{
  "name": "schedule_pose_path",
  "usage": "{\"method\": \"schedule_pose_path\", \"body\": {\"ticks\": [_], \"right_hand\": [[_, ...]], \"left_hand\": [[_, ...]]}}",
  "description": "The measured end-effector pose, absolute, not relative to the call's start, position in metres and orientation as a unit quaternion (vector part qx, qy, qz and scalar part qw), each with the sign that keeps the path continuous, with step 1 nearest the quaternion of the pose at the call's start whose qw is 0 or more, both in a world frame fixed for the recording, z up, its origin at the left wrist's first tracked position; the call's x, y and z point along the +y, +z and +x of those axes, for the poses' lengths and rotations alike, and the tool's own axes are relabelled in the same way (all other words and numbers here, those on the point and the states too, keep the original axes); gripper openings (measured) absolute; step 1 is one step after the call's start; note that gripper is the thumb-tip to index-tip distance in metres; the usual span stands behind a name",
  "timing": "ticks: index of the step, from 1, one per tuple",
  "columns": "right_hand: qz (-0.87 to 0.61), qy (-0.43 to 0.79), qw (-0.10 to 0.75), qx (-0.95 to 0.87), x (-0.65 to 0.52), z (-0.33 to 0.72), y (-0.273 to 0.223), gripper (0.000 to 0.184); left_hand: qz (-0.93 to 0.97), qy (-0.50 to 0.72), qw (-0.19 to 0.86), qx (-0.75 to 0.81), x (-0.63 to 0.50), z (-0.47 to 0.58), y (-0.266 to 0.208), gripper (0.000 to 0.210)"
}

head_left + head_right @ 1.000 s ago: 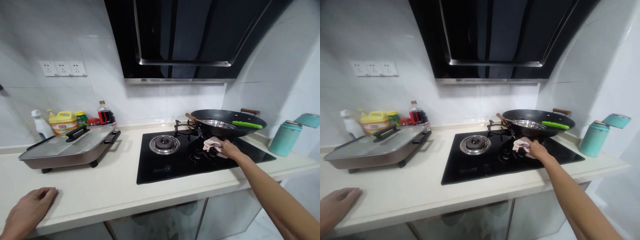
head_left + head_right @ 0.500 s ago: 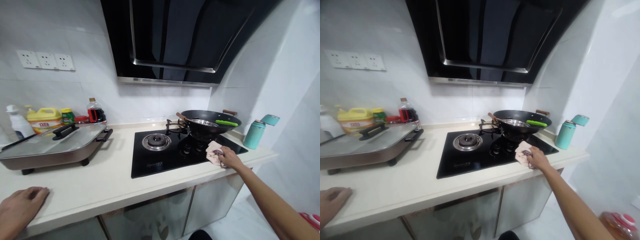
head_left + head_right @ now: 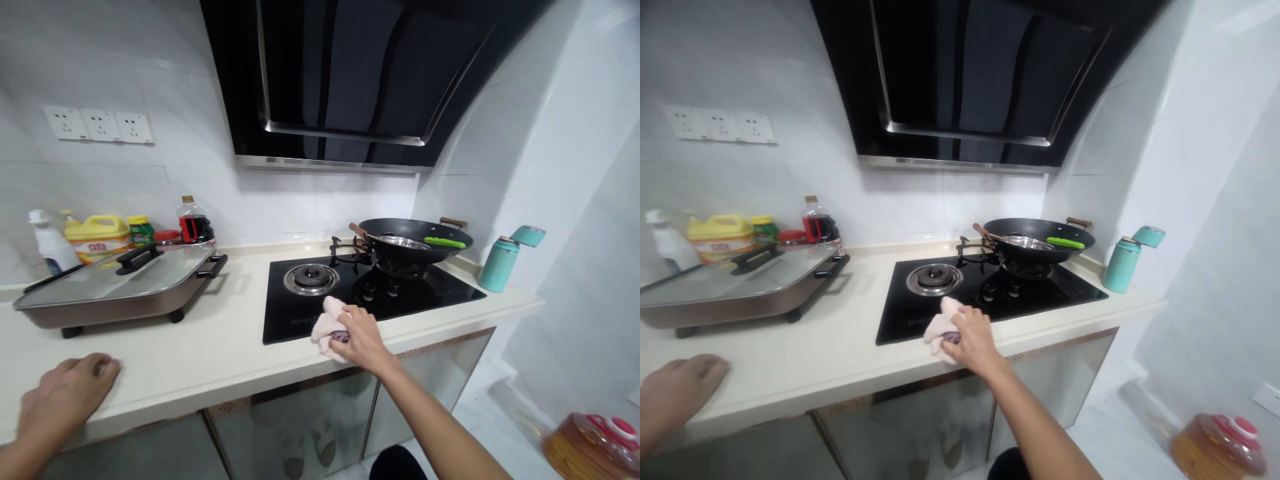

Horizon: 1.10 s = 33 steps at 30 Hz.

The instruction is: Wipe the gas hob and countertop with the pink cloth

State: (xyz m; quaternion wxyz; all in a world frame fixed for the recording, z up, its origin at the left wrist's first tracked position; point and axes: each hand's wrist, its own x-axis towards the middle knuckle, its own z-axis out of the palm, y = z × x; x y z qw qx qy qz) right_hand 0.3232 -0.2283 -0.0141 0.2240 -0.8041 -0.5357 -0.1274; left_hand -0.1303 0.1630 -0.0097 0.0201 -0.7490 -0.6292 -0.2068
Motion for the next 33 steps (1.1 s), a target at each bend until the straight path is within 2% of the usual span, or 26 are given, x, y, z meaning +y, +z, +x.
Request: {"method": "schedule_pose_path", "body": {"ticks": [2, 4, 8, 12, 14, 17, 22, 27, 33], "right_hand": [[-0.764, -0.108, 0.253, -0.584, -0.208, 0.288, -0.015, 0.048], [-0.725, -0.09, 0.273, -0.626, -0.191, 0.255, -0.015, 0.047], [-0.673, -0.078, 0.264, -0.687, -0.175, 0.213, -0.016, 0.05], [-0.672, -0.092, 0.241, -0.694, -0.188, 0.214, -0.022, 0.066], [-0.682, -0.098, 0.239, -0.685, -0.202, 0.229, -0.027, 0.073], [-0.709, -0.114, 0.247, -0.651, -0.23, 0.266, -0.036, 0.074], [-0.791, -0.13, 0.243, -0.546, -0.289, 0.354, -0.052, 0.062], [-0.854, -0.135, 0.215, -0.453, -0.351, 0.448, -0.058, 0.042], [-0.93, -0.191, 0.144, -0.279, -0.367, 0.491, -0.052, 0.049]], "left_hand": [[-0.775, -0.18, 0.029, -0.605, 0.132, -0.104, 0.002, 0.049], [-0.811, -0.238, 0.034, -0.534, 0.097, -0.065, 0.007, 0.053], [-0.874, -0.302, -0.02, -0.38, 0.03, 0.022, -0.007, 0.045], [-0.895, -0.314, -0.05, -0.314, -0.008, 0.06, -0.024, 0.042], [-0.883, -0.325, -0.061, -0.334, -0.011, 0.06, -0.025, 0.043], [-0.858, -0.345, -0.092, -0.37, -0.01, 0.053, -0.02, 0.046], [-0.86, -0.327, -0.085, -0.382, -0.015, 0.054, -0.014, 0.043], [-0.861, -0.33, -0.071, -0.38, -0.018, 0.057, -0.018, 0.04], [-0.864, -0.322, -0.066, -0.381, -0.017, 0.058, -0.02, 0.043]]}}
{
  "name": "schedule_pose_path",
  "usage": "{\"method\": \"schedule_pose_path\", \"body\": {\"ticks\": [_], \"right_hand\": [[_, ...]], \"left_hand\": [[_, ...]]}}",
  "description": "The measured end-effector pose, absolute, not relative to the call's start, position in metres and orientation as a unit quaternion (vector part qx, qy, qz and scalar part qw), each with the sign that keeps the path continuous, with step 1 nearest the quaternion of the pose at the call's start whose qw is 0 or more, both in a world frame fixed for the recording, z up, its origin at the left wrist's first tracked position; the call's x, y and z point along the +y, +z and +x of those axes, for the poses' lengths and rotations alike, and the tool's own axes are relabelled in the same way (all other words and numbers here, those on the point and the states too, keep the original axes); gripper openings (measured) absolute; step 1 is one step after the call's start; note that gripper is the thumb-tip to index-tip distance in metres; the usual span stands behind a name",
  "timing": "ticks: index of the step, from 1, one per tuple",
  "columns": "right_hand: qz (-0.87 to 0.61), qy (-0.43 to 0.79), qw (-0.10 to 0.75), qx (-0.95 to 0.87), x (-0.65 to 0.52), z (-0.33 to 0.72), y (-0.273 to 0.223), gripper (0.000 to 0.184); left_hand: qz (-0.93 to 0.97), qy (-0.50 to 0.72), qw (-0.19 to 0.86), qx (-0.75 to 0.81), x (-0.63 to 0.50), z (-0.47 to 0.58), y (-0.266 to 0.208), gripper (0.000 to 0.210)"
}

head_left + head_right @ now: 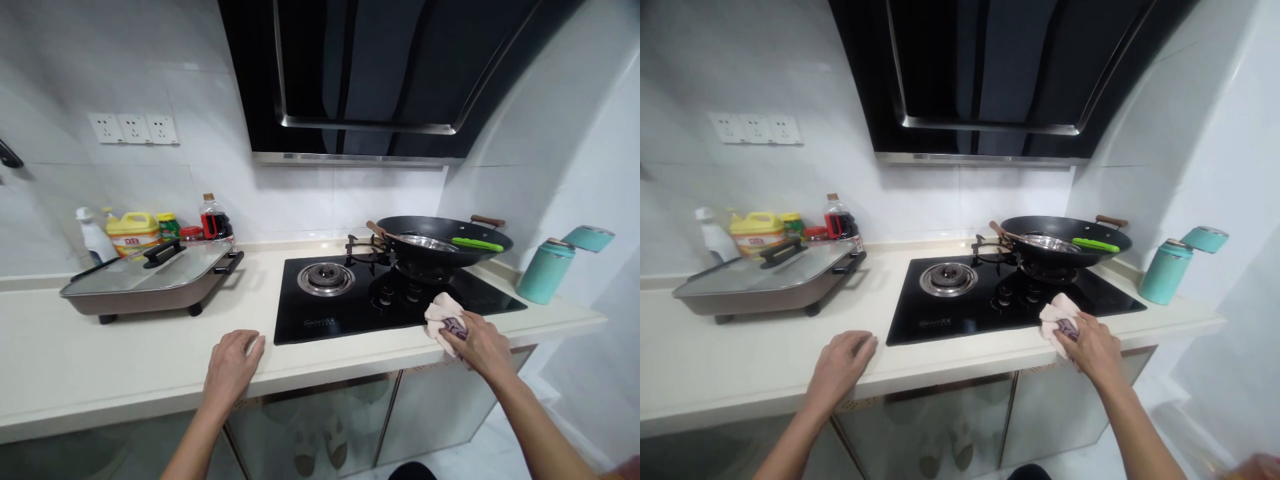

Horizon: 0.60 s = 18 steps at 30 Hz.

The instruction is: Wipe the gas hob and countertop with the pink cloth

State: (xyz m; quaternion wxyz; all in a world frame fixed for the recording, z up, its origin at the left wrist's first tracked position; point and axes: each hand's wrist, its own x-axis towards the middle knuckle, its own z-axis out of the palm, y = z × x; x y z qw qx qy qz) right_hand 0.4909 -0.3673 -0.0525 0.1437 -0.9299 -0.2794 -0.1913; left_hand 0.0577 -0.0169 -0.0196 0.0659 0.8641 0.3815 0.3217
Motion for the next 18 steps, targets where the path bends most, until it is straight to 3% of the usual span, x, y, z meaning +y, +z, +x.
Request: {"method": "schedule_pose_path", "body": {"ticks": [4, 8, 12, 18], "right_hand": [[-0.923, -0.246, 0.119, -0.271, -0.341, 0.447, -0.051, 0.044], [-0.866, -0.26, 0.203, -0.376, -0.297, 0.362, -0.055, 0.036], [-0.756, -0.217, 0.312, -0.533, -0.25, 0.272, -0.053, 0.055], [-0.699, -0.14, 0.319, -0.624, -0.219, 0.232, -0.036, 0.056]], "left_hand": [[0.864, 0.312, 0.056, 0.391, -0.018, 0.059, -0.019, 0.044], [0.861, 0.309, 0.061, 0.398, -0.018, 0.061, -0.018, 0.045], [0.861, 0.306, 0.062, 0.402, -0.016, 0.06, -0.016, 0.047], [0.865, 0.297, 0.064, 0.399, -0.008, 0.056, -0.014, 0.05]]}}
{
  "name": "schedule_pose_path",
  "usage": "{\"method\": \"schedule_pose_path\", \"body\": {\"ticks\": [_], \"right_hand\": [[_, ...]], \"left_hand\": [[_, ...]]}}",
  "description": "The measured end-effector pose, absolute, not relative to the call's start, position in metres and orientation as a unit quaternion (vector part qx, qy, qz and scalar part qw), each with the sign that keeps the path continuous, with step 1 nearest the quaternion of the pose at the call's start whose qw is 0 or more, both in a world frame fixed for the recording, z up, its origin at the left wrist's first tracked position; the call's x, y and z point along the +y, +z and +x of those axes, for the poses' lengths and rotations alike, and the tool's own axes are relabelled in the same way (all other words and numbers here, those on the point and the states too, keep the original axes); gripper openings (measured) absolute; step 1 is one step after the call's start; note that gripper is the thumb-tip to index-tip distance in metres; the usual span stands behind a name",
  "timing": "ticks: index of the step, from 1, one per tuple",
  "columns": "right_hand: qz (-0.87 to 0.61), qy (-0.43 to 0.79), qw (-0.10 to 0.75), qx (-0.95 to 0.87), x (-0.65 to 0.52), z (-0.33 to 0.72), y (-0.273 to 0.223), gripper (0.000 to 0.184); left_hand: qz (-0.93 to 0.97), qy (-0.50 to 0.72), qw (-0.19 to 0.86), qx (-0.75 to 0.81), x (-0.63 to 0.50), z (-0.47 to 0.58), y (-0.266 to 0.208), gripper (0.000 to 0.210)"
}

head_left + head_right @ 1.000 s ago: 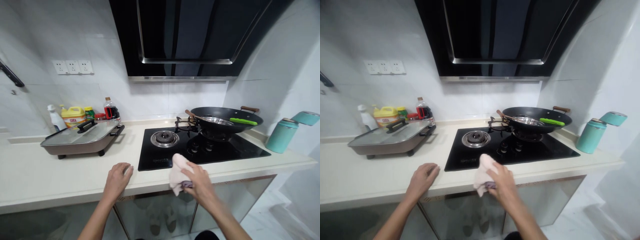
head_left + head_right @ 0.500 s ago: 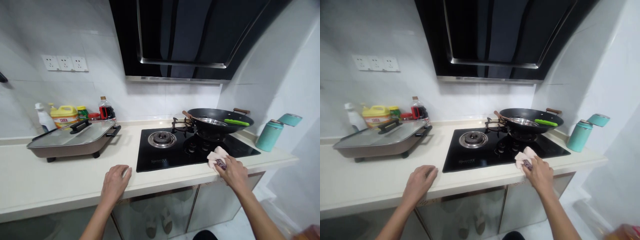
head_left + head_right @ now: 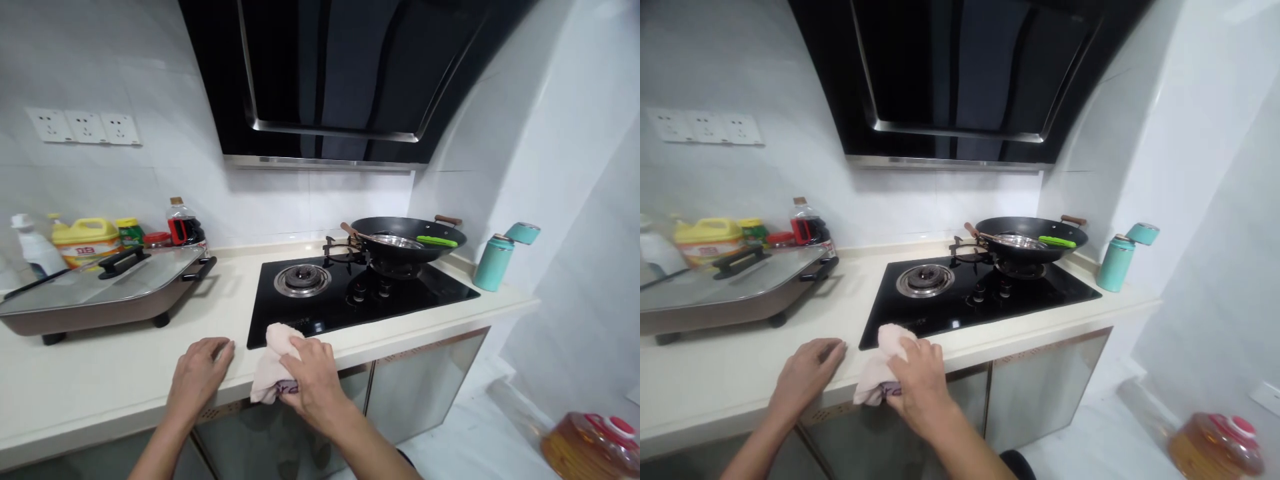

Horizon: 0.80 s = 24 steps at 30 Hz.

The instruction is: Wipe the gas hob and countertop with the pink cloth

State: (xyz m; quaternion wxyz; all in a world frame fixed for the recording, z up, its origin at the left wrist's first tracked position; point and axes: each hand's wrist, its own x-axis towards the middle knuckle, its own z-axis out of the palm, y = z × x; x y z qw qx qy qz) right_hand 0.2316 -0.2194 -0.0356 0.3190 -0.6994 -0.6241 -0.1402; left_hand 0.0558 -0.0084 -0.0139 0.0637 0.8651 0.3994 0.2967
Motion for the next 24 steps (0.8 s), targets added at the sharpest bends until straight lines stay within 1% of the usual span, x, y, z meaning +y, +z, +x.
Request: {"method": "schedule_pose_path", "body": {"ticks": [3, 5, 8, 11, 14, 17, 19, 23, 24], "right_hand": [[-0.713, -0.106, 0.324, -0.613, -0.227, 0.259, -0.025, 0.052], [-0.732, -0.096, 0.326, -0.591, -0.241, 0.288, -0.021, 0.044], [-0.784, -0.123, 0.314, -0.521, -0.276, 0.344, -0.024, 0.034], [-0.857, -0.176, 0.264, -0.407, -0.322, 0.41, -0.034, 0.036], [-0.915, -0.209, 0.202, -0.279, -0.366, 0.472, -0.042, 0.038], [-0.938, -0.221, 0.193, -0.183, -0.401, 0.516, -0.05, 0.045], [-0.939, -0.222, 0.234, -0.115, -0.421, 0.534, -0.057, 0.052], [-0.888, -0.164, 0.428, 0.025, -0.452, 0.559, -0.076, 0.076], [-0.871, -0.149, 0.465, 0.049, -0.457, 0.565, -0.081, 0.081]], "left_hand": [[0.868, 0.286, 0.071, 0.4, -0.005, 0.055, -0.012, 0.052], [0.867, 0.283, 0.072, 0.405, -0.004, 0.055, -0.01, 0.052], [0.863, 0.274, 0.07, 0.418, -0.003, 0.056, -0.009, 0.054], [0.865, 0.26, 0.067, 0.424, -0.003, 0.056, -0.009, 0.055], [0.862, 0.255, 0.064, 0.433, 0.0, 0.056, -0.01, 0.052], [0.852, 0.249, 0.065, 0.456, 0.004, 0.056, -0.012, 0.049], [0.852, 0.24, 0.064, 0.461, 0.005, 0.057, -0.013, 0.05], [0.858, 0.222, 0.058, 0.459, 0.006, 0.057, -0.011, 0.052], [0.857, 0.218, 0.058, 0.462, 0.005, 0.058, -0.01, 0.052]]}}
